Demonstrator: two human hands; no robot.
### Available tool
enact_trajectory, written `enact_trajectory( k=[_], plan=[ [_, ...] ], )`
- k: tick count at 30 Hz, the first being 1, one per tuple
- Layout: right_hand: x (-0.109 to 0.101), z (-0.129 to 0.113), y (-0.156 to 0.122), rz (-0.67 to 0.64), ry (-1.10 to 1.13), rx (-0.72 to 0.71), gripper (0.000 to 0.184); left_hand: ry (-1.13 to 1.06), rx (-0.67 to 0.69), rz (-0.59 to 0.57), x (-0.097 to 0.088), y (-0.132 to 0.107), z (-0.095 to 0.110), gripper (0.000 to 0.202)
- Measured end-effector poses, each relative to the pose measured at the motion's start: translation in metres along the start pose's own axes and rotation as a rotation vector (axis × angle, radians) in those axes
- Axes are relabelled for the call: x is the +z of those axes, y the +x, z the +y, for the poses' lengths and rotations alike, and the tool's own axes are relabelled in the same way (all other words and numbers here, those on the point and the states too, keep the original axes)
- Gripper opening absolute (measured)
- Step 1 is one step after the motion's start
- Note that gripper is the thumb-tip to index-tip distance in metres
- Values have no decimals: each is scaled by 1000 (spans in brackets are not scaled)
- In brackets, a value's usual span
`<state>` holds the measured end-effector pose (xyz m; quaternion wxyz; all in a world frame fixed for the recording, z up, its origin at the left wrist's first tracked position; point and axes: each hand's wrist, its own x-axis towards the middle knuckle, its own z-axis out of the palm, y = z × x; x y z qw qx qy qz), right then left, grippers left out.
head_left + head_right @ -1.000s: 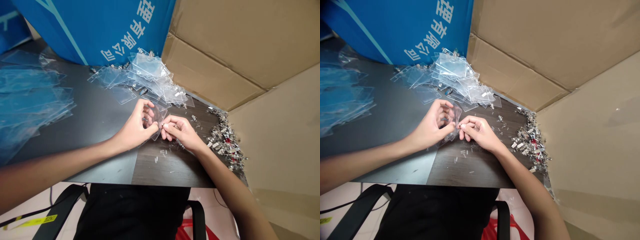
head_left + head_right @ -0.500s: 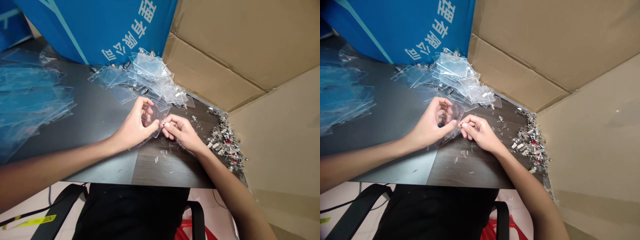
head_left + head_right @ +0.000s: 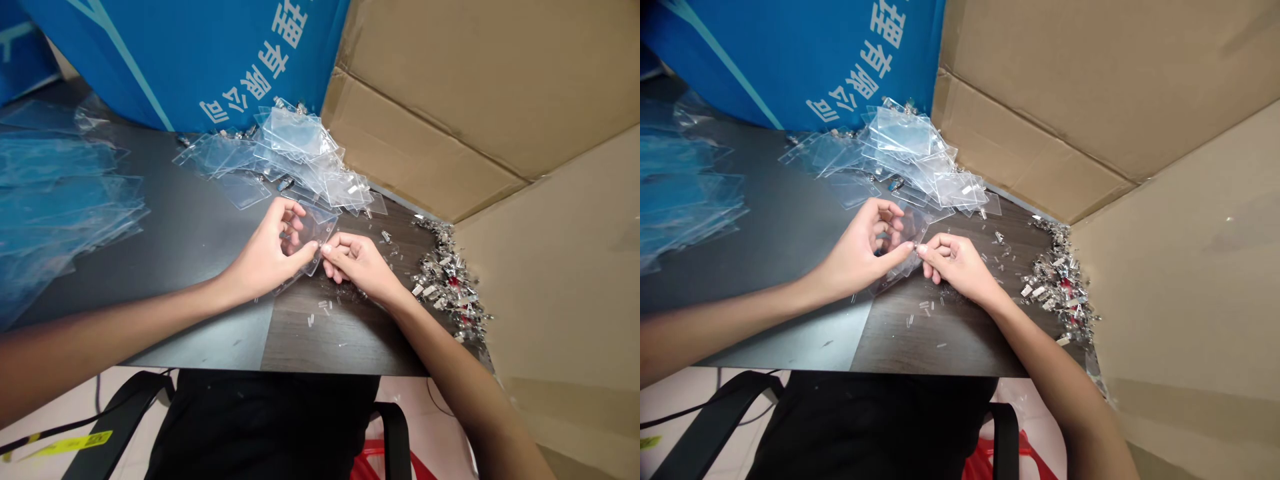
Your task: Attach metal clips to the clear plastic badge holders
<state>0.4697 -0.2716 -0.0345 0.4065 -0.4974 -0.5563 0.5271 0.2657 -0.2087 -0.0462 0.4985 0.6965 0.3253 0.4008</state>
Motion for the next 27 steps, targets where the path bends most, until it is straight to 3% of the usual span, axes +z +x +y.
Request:
enact_trajectory(
  k=[9,15,27],
  plan=[
    [3,-2,-3,30,-125,-137,31,-9,-9,2,0,0,-3,44],
    [8,-5,-9,48,-205,-104,31,-25,5,28,3,0,-3,50],
    [12,-2,-12,123,-343,-223,13,56,92,103,1,-1,-7,56]
  ],
)
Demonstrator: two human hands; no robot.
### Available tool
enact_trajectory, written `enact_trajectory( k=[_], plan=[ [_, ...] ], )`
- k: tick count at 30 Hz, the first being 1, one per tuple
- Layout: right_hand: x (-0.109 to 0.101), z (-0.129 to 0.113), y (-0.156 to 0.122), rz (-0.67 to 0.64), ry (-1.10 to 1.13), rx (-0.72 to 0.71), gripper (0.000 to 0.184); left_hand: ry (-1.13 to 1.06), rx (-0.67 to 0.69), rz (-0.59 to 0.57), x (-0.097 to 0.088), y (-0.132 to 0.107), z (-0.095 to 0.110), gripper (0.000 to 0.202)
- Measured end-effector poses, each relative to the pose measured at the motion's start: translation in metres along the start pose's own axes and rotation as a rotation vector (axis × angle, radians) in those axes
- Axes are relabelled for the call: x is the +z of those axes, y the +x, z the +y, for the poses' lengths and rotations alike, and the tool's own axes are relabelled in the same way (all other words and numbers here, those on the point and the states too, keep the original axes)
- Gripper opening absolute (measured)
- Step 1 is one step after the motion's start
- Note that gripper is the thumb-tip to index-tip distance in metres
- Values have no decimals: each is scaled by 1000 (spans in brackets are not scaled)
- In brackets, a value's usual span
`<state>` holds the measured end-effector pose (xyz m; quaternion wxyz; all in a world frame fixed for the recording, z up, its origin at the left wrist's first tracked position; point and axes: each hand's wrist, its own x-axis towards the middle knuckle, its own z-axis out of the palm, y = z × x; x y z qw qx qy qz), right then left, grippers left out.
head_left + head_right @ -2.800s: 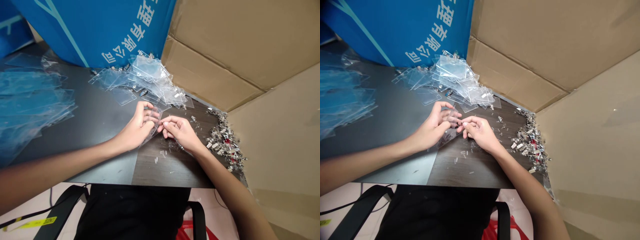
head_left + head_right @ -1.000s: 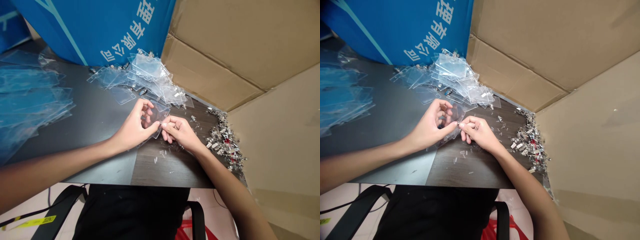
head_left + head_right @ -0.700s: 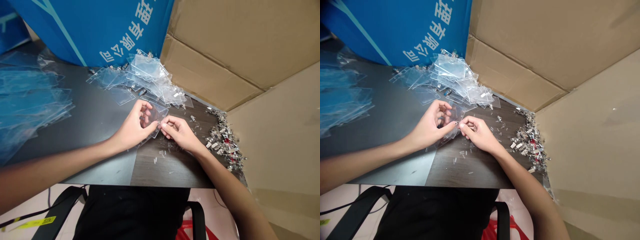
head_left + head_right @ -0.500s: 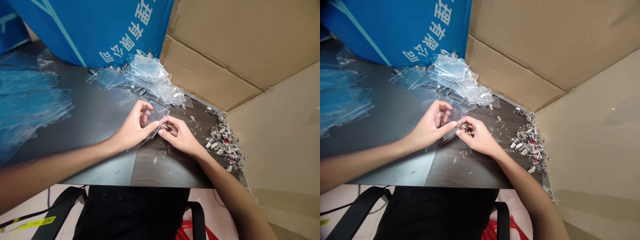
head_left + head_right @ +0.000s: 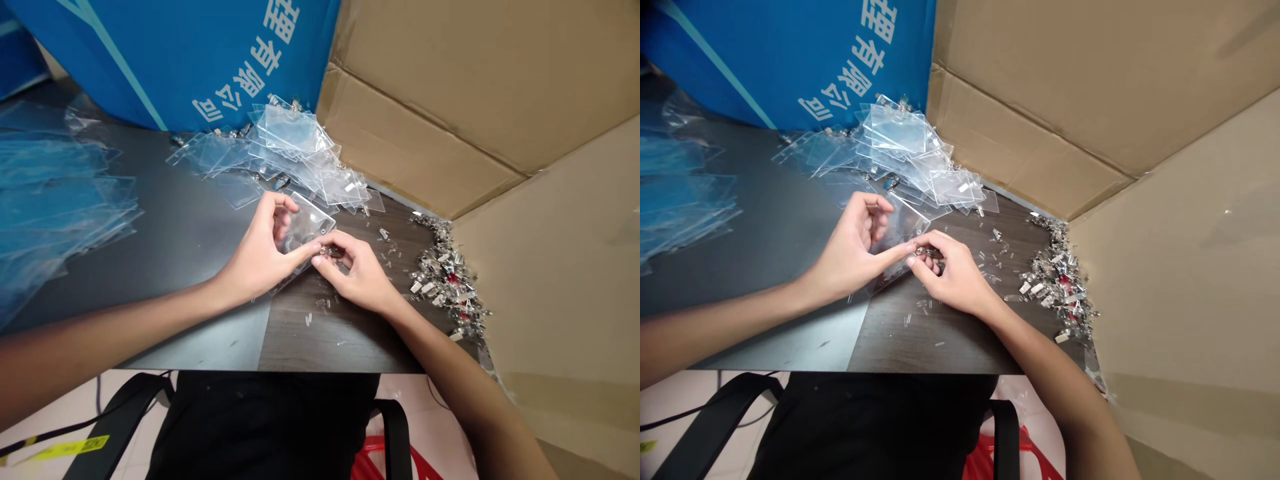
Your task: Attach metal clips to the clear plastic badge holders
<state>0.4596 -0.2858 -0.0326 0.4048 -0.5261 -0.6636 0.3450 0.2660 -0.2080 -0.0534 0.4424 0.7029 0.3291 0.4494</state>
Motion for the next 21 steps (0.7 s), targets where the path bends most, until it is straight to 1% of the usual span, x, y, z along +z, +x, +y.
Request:
enact_trajectory(
  k=[7,13,17,21],
  plan=[
    [1,3,-1,-22,62,-34,14,-44,-7,0,1,2,-2,60],
    [1,4,0,-33,88,-51,16,-79,-72,-14,1,1,1,62],
    [0,3,1,-41,92,-27,17,-113,-99,-27,1,2,-1,64],
    [0,3,2,-55,130,-10,17,-139,-159,-60,1,3,-3,66]
  ],
)
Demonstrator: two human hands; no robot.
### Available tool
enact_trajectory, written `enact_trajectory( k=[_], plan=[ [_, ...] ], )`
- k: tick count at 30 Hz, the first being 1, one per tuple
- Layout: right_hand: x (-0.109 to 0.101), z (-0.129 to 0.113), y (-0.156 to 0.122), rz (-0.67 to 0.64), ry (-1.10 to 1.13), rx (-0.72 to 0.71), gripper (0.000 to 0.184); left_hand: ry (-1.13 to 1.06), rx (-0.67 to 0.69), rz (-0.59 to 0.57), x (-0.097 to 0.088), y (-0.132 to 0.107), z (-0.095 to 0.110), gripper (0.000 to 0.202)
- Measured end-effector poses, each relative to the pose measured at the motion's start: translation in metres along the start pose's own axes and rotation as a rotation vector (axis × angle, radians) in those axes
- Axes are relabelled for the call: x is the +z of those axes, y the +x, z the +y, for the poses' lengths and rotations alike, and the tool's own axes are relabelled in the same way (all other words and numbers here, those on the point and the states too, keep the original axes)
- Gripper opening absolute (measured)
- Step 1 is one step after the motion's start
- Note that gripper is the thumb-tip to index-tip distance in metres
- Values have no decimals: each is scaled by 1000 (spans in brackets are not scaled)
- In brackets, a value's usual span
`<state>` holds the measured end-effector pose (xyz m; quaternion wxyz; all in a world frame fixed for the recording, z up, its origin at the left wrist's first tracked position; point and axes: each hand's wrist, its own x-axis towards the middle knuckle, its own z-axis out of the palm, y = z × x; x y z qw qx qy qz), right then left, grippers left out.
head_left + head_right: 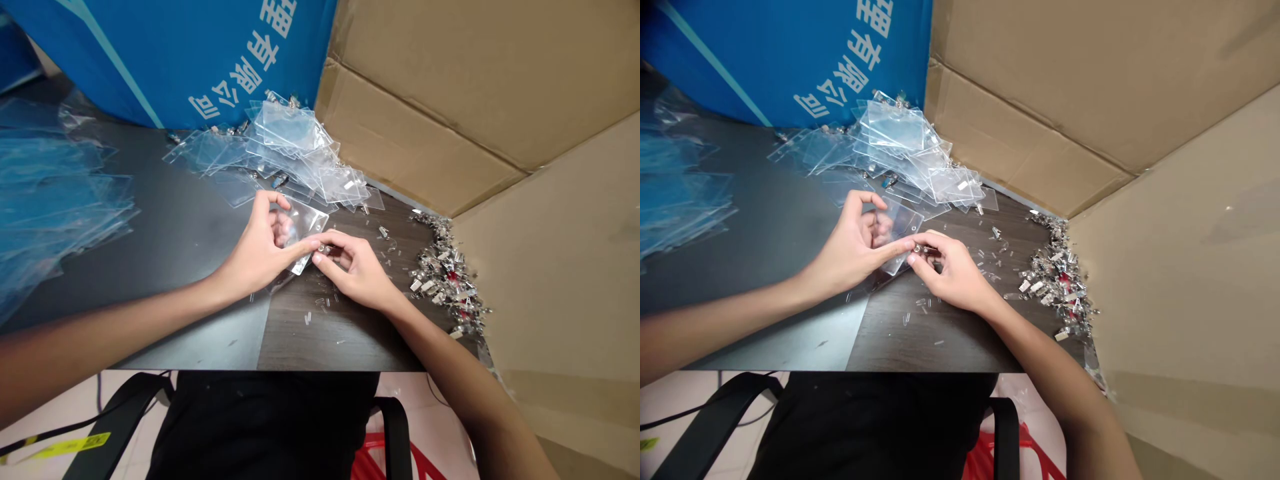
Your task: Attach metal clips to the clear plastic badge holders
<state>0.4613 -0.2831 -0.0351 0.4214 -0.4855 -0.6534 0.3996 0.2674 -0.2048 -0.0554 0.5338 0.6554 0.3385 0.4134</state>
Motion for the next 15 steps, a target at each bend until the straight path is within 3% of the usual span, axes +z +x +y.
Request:
enact_trajectory(
  k=[15],
  plan=[
    [0,4,3,29,-43,-12,20,122,86,24,1,-2,5,62]
  ],
)
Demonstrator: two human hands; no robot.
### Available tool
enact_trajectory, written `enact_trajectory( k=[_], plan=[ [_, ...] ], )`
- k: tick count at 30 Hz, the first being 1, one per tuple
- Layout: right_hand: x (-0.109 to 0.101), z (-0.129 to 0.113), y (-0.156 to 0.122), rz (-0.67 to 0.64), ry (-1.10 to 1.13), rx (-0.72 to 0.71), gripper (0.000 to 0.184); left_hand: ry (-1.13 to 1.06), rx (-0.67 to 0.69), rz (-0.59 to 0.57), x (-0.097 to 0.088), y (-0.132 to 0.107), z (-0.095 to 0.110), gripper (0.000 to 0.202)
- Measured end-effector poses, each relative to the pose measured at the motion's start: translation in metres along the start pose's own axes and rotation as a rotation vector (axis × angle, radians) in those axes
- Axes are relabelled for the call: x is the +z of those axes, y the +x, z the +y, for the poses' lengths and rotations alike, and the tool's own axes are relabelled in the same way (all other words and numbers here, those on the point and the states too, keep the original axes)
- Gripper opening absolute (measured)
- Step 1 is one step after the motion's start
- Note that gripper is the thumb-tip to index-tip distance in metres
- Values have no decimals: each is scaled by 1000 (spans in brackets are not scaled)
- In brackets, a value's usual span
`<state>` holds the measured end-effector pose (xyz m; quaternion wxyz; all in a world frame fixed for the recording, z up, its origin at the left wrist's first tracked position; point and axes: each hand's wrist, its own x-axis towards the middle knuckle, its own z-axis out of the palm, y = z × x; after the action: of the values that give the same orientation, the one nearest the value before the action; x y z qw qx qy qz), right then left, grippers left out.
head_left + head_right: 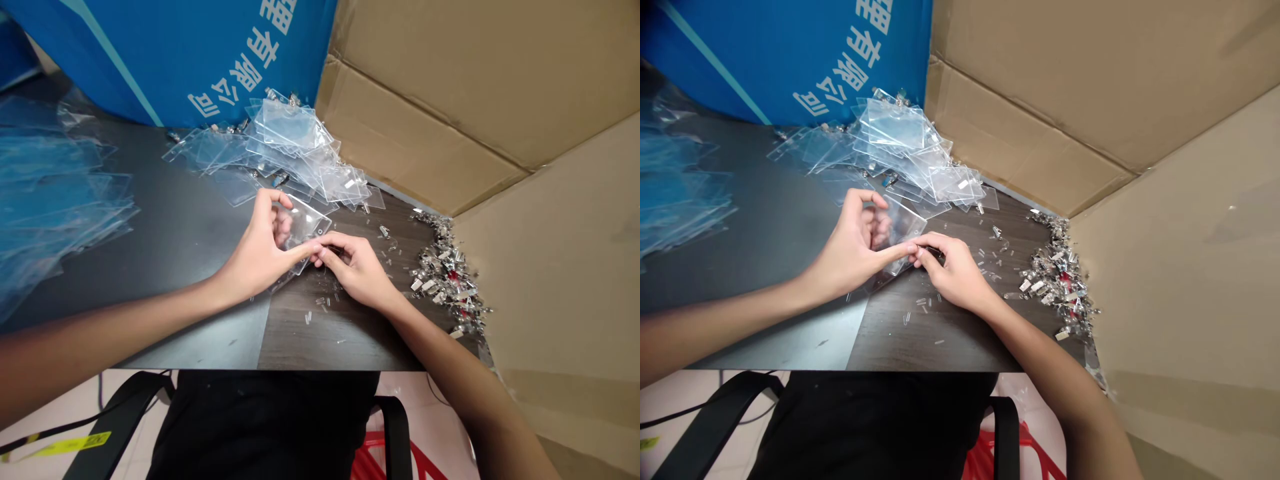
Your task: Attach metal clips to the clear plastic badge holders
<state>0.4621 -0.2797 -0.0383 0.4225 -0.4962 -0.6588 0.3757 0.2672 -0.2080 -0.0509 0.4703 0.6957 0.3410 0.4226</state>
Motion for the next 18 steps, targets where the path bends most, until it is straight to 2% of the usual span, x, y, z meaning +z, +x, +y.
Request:
enact_trajectory(
  k=[5,9,12,18],
  plan=[
    [-3,1,2,18,-25,44,21,38,28,3,-3,0,0,58],
    [-6,0,4,8,56,115,23,-40,4,10,-8,4,-2,39],
    [-7,1,7,-1,110,142,26,-34,-22,-25,-13,10,-2,21],
    [-3,11,13,8,269,125,53,-28,-85,-98,-21,19,9,26]
  ],
)
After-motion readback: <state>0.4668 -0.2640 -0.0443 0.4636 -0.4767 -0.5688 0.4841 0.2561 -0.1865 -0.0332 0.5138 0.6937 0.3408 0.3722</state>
